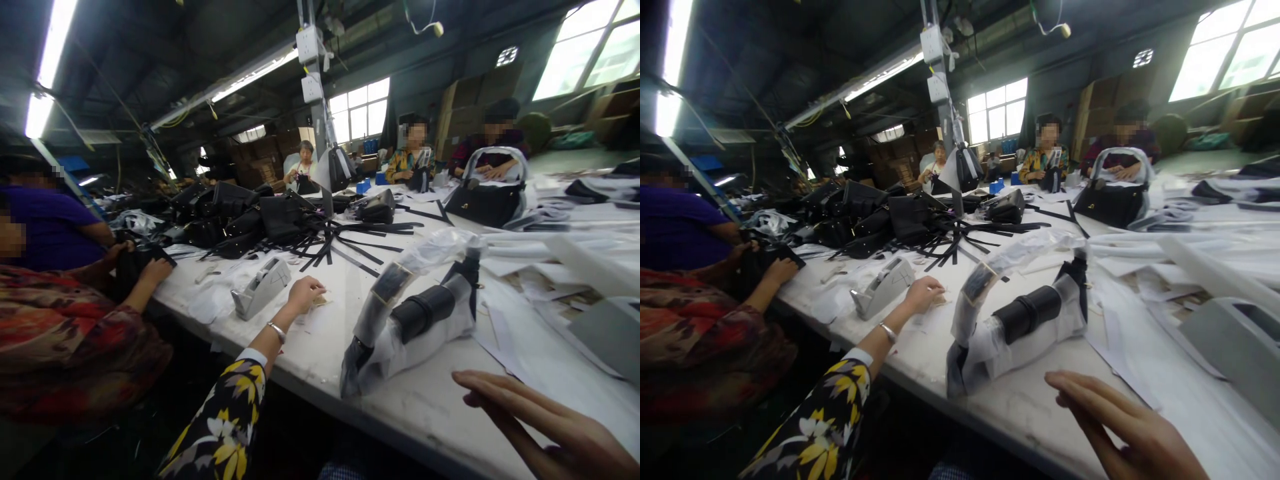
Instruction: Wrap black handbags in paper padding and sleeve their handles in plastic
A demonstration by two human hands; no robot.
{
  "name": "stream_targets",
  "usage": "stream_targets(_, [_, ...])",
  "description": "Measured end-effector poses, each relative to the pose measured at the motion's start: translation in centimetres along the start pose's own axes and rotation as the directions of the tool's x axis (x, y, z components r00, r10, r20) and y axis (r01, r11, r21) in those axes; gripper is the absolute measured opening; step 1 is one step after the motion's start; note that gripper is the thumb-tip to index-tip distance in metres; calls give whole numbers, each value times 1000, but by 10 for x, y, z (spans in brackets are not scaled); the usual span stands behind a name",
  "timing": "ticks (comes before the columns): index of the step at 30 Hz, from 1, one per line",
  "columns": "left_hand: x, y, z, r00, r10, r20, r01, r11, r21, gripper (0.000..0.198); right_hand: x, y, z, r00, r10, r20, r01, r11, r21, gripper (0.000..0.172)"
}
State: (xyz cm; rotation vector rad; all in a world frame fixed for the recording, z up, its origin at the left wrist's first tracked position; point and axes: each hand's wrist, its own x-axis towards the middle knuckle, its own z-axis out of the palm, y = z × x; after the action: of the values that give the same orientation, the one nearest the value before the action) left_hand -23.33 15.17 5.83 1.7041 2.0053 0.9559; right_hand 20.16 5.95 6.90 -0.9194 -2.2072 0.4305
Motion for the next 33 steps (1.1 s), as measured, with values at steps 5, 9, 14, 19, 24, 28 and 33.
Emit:
stream_targets(5, [-2, 29, -47, 989, 41, -141, -78, 959, -273, 27, 23, -36, -2, 995, -93, 17, 88, 975, 204, 36])
stream_targets(9, [-11, 67, -84, 972, 78, -223, -169, 891, -422, 33, 54, -72, 8, 992, -123, -25, 124, 923, 364, 26])
stream_targets(14, [-20, 106, -117, 978, 33, -207, -142, 830, -539, 32, 91, -107, 28, 997, -61, -37, 72, 824, 562, 26])
stream_targets(19, [-40, 142, -130, 982, 56, -183, -158, 774, -613, 26, 113, -128, 36, 997, -29, -68, 68, 719, 691, 32])
stream_targets(24, [-75, 182, -127, 973, 182, -140, -229, 727, -648, 33, 129, -146, 36, 989, -14, -148, 125, 620, 775, 36])
stream_targets(28, [-103, 211, -120, 957, 267, -114, -271, 686, -675, 35, 136, -151, 41, 972, 0, -235, 188, 598, 779, 40])
stream_targets(33, [-132, 233, -105, 935, 336, -114, -317, 646, -695, 31, 120, -149, 39, 975, -10, -223, 182, 615, 767, 24])
